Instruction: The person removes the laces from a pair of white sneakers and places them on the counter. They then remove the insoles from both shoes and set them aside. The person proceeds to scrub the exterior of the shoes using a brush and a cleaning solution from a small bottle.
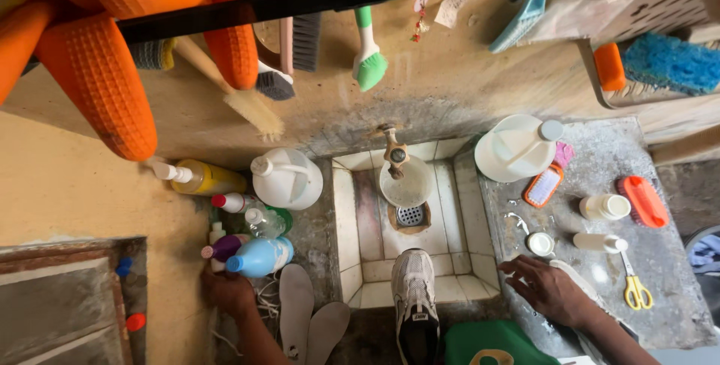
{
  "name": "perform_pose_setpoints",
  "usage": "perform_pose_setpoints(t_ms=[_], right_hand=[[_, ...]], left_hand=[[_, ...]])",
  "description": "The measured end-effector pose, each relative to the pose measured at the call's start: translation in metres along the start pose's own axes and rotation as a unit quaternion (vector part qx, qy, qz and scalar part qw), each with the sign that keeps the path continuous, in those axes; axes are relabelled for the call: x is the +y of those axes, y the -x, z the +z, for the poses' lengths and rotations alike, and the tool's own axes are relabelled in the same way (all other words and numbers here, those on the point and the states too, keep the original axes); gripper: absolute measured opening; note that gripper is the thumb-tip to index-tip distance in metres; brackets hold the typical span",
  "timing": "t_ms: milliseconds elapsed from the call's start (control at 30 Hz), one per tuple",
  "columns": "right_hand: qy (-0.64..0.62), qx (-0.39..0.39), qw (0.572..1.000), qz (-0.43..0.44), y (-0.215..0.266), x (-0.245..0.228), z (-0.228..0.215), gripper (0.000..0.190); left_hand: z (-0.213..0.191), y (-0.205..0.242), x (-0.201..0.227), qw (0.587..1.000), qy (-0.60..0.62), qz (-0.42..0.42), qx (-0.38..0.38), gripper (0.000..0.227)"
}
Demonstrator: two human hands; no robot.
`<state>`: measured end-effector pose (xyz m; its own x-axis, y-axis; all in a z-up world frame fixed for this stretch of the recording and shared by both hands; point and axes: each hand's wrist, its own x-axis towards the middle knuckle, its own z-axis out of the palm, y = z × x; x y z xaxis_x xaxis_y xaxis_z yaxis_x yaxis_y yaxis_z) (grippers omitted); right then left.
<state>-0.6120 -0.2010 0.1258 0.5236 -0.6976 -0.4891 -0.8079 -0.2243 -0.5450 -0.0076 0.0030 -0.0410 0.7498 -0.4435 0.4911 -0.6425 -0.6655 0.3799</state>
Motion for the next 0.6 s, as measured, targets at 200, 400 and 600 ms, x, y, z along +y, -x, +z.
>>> perform_pose_setpoints(t_ms=[200, 400, 600], right_hand=[[-0.019, 0.001, 0.999, -0.033, 0.0, -0.005, 0.007, 0.041], [0.0, -0.023, 0.999, -0.041, -0.003, -0.012, 0.006, 0.04], [-0.025, 0.02, 0.996, -0.085, -0.002, -0.006, -0.005, 0.039]], left_hand=[[-0.018, 0.04, 0.01, 0.789, 0.399, -0.463, -0.061, 0.038], [-0.031, 0.035, 0.025, 0.764, 0.449, -0.463, -0.008, 0.046], [-0.042, 0.0, 0.028, 0.802, 0.435, -0.407, -0.05, 0.046]])
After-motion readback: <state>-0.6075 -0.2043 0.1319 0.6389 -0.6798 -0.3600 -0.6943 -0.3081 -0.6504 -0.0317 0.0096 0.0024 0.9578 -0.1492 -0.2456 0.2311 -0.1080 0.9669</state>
